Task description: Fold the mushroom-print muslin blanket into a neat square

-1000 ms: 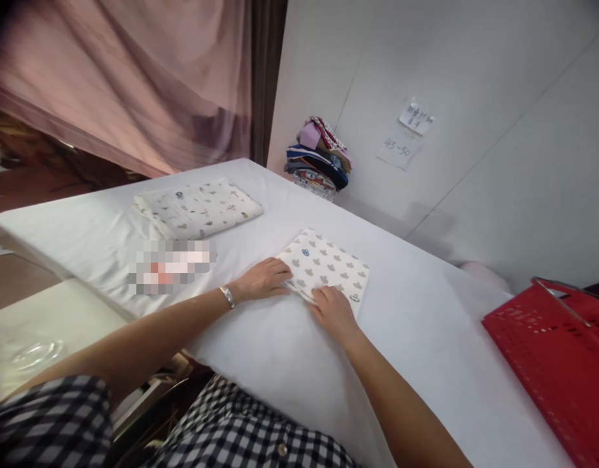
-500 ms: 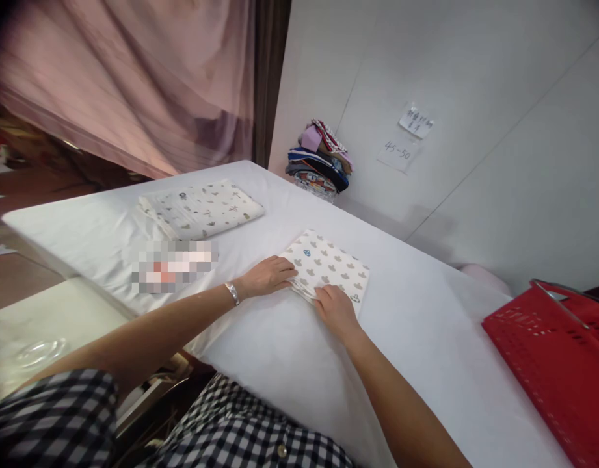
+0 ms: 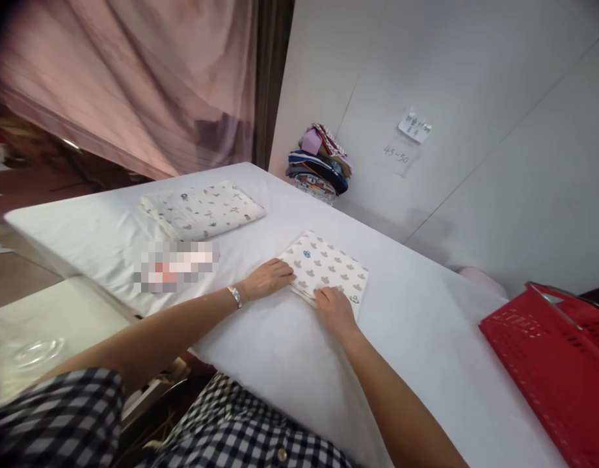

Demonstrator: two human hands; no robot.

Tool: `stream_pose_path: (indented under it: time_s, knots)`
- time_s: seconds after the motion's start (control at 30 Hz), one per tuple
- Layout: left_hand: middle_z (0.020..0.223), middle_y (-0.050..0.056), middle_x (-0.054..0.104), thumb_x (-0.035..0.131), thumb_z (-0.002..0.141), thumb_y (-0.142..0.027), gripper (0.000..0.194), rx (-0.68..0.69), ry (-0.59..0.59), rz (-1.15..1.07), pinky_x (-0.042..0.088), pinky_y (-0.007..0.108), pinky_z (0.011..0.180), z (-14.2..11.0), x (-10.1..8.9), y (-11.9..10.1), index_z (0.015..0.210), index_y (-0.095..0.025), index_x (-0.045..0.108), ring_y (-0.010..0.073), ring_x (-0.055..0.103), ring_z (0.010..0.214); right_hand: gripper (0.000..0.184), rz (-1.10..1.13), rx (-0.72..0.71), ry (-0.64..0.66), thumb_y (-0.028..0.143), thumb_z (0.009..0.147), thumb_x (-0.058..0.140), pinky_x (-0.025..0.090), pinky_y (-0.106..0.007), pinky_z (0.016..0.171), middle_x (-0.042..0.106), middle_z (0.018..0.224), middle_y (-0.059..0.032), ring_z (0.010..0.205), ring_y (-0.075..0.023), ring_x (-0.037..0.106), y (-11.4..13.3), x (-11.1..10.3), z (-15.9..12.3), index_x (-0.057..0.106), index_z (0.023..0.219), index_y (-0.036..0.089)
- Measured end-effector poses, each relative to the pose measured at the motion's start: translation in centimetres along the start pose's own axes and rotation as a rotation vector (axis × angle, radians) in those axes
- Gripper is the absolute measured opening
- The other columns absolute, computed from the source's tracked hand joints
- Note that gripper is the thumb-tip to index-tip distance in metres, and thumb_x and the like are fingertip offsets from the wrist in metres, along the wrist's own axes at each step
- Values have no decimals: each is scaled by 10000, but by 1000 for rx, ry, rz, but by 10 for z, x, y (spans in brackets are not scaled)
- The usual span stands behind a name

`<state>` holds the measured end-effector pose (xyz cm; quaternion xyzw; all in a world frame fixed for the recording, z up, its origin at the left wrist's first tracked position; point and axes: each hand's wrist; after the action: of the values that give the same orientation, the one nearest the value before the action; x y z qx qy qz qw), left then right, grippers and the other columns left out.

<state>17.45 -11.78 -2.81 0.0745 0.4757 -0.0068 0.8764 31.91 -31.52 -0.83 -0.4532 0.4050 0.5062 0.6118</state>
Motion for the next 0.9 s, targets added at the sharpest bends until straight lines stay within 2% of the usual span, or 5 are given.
stream_pose_path:
  time_s: [0.1,0.2,0.33,0.6,0.9]
  knots:
    - [836,42,585,314,926,-178,282,-28,-1,12,350,314,741,-6,3,-1,870,-181,590,148,490,805,207,6,19,6,194,882,435,372,-298,711,583,885,-73,809,-192,507,3,4,0,605,999,190]
    - [839,41,591,326,921,-167,267,-26,8,54,346,312,736,2,-2,3,880,-183,590,150,490,802,208,6,12,2,202,888,424,368,-293,701,588,883,-67,798,-189,508,-1,0,4,607,986,196]
    - [856,47,592,353,913,-158,230,-56,-7,112,338,317,751,12,-10,8,900,-178,582,159,487,818,237,-22,62,-79,195,903,383,362,-291,706,590,895,-74,821,-188,508,-6,-7,10,601,998,191]
    - [857,47,588,361,916,-173,222,-53,28,63,353,311,769,-11,3,-1,912,-171,583,165,487,837,243,-55,2,14,182,897,399,371,-293,697,590,879,-73,801,-187,498,7,4,7,619,1001,190]
    - [1000,78,577,511,841,-298,250,-57,111,-45,366,354,843,-11,-11,-2,1055,-175,551,209,486,950,234,-44,19,-3,183,884,414,362,-296,703,573,887,-75,799,-185,482,10,5,4,597,1030,171]
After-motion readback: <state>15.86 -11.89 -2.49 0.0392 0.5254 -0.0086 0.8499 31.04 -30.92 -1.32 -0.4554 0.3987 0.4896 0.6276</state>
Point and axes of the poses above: each hand's wrist, its own z-axis towards the middle knuckle, its own x-axis out of the palm, y = z × x
